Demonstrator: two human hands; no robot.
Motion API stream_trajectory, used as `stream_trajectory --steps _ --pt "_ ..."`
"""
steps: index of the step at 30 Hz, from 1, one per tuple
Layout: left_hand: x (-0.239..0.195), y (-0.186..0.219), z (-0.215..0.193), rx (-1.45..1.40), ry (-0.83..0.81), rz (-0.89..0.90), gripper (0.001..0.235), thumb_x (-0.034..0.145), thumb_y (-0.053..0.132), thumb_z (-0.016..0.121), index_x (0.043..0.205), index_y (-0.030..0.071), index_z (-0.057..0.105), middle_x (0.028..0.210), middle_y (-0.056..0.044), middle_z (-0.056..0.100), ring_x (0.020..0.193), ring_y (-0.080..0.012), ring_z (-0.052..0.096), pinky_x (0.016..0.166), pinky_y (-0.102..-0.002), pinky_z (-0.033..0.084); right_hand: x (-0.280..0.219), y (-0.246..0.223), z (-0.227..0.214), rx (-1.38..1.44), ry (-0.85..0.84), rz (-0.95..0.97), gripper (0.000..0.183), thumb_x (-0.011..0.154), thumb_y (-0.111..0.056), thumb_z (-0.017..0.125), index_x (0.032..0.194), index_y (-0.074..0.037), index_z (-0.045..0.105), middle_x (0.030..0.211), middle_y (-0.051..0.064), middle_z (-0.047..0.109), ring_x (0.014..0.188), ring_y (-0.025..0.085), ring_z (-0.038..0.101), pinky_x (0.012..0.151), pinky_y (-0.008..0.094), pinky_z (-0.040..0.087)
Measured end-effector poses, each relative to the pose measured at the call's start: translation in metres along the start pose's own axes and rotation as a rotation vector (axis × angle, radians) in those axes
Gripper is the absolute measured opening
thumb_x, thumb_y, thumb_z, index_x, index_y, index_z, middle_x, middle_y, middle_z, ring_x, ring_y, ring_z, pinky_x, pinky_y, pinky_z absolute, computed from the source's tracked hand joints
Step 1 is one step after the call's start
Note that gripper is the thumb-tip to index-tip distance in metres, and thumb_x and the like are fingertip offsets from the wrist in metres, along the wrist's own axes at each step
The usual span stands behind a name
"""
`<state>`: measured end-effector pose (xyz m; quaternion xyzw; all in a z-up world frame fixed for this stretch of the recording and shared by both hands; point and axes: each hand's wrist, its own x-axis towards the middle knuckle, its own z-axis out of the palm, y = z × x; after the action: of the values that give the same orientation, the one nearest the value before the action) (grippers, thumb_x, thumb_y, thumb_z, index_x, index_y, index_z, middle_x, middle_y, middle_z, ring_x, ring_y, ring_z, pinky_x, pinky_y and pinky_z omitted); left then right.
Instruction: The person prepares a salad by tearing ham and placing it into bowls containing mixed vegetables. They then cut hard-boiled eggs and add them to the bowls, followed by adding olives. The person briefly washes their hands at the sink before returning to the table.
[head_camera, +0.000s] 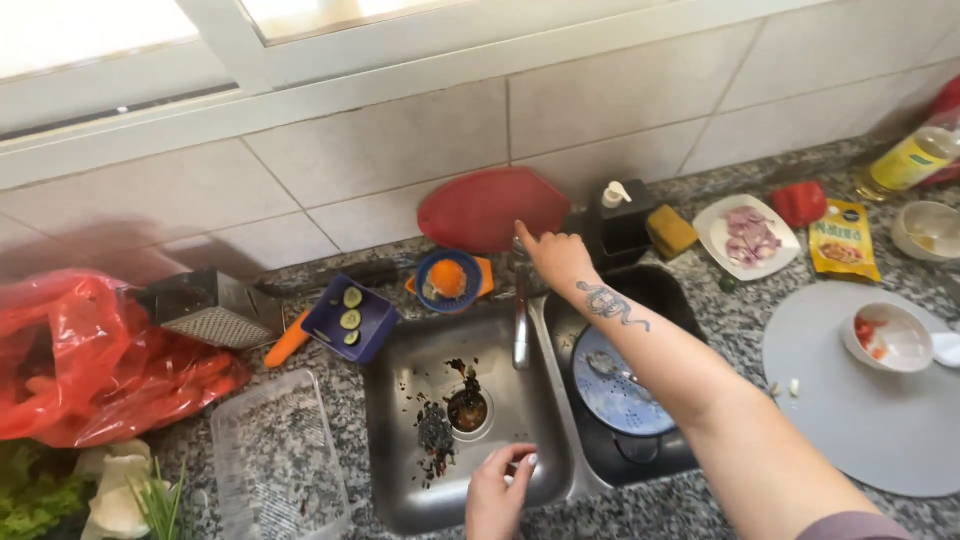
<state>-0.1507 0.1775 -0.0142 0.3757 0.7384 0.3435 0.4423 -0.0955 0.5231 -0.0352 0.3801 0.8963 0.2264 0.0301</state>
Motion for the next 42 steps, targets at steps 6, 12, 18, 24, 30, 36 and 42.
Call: stream_trajectory --steps 6,12,18,24,30,36,42 --pt "0.045 0.035 -0.012 0.194 0.007 0.044 0.025 0.087 0.032 0.054 0.105 0.021 0.067 0.101 0.004 0.069 0.084 -0.0071 0.064 0.07 -0.022 0.055 0.013 0.015 -0.005 0.036 -0.19 -0.147 0.086 0.071 -0.001 0.052 0.148 -0.016 0.017 0.055 -0.003 0.052 0.042 0.016 0.05 0.037 0.03 0.037" --pt "0.066 0.072 -0.023 0.153 0.034 0.007 0.025 0.087 0.029 0.053 0.104 0.017 0.068 0.096 0.002 0.069 0.073 -0.0097 0.062 0.063 -0.026 0.05 0.019 0.012 -0.016 0.102 -0.316 -0.113 0.093 0.07 0.004 0.054 0.149 -0.017 0.012 0.055 -0.004 0.049 0.043 0.016 0.047 0.038 0.029 0.036" --pt "0.08 0.067 -0.017 0.016 0.069 -0.033 0.022 0.085 0.024 0.053 0.096 0.015 0.068 0.087 0.002 0.069 0.072 -0.0113 0.059 0.064 -0.027 0.045 -0.005 0.01 -0.024 0.233 -0.043 0.071 0.091 0.076 -0.037 0.069 0.149 -0.016 0.018 0.08 0.004 0.06 0.068 0.025 0.06 0.055 0.04 0.047" --pt "0.097 0.039 0.029 -0.879 0.083 -0.247 0.039 0.096 0.02 0.048 0.131 0.003 0.049 0.122 -0.018 0.055 0.118 -0.0315 0.052 0.105 -0.047 0.035 -0.123 -0.1 0.012 1.652 -0.084 0.685 0.025 0.09 -0.024 0.054 0.077 -0.008 0.068 0.058 0.009 0.064 0.056 0.023 0.064 0.053 0.033 0.049" --pt "0.182 -0.132 0.085 -1.373 -0.278 -0.177 0.029 0.088 0.044 0.048 0.106 0.023 0.058 0.102 -0.001 0.062 0.109 -0.0271 0.053 0.099 -0.045 0.034 -0.123 -0.183 0.001 1.721 -0.103 1.027 0.028 0.07 -0.032 0.068 0.095 -0.022 0.059 0.09 -0.001 0.067 0.084 0.015 0.064 0.076 0.03 0.049" --pt "0.169 -0.086 0.063 -1.293 0.165 -0.339 0.034 0.094 0.047 0.052 0.09 0.015 0.062 0.076 -0.004 0.062 0.067 -0.0159 0.057 0.063 -0.025 0.048 -0.134 -0.16 -0.036 1.736 -0.154 1.096 0.023 0.078 -0.028 0.061 0.099 -0.018 0.061 0.091 0.001 0.067 0.08 0.014 0.062 0.072 0.029 0.049" --pt "0.202 -0.143 0.07 -2.02 -0.27 -0.154 0.036 0.099 0.04 0.042 0.117 0.012 0.055 0.103 -0.006 0.058 0.098 -0.0159 0.055 0.093 -0.029 0.04 -0.136 -0.13 -0.082 1.791 -0.315 1.025 0.022 0.088 -0.024 0.053 0.104 -0.013 0.063 0.091 0.004 0.067 0.075 0.013 0.06 0.068 0.026 0.049"
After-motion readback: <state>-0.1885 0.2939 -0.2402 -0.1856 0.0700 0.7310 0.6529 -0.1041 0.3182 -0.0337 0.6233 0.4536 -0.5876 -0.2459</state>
